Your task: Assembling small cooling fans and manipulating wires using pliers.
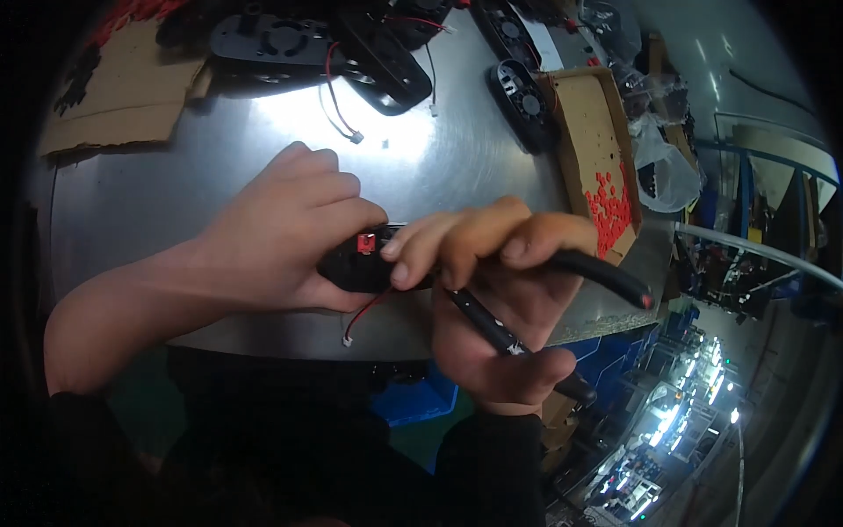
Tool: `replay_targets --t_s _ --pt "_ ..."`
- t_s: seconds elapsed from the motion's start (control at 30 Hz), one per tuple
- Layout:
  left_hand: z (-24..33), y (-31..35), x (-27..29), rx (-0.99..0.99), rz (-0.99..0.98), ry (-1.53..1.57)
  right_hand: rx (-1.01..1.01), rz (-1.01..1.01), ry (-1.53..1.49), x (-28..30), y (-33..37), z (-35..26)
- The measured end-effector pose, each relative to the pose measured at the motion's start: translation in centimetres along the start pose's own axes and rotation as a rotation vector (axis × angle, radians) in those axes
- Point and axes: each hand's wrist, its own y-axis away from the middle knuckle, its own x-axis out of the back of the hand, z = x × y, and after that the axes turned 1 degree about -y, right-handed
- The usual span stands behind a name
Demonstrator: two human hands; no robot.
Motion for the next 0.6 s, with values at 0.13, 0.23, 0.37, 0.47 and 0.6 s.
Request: replay_targets --t_s 0.13,0.23,0.37,0.47,0.6 --pt "-0.1 -0.1 0.0 -0.013 0.006 0.009 -0.036 0.000 -0.015 0.3 -0.1 0.3" --pt "-0.1 -0.2 -0.2 -0.017 -0.004 0.021 -0.016 -0.035 -0.013 0.1 -0.2 0.3" --pt "-0.3 -0.1 -0.5 -0.001 -0.004 0.032 -0.087 0.003 0.072 -0.2 -0.2 0.2" --pt "-0.2 -0.2 -0.1 0.016 -0.050 0.026 -0.035 -0.090 0.116 -0.1 -0.7 0.7" --pt "-0.1 -0.3 0.4 0.010 -0.085 0.014 -0.122 -0.297 0.079 0.3 -2.3 0.6"
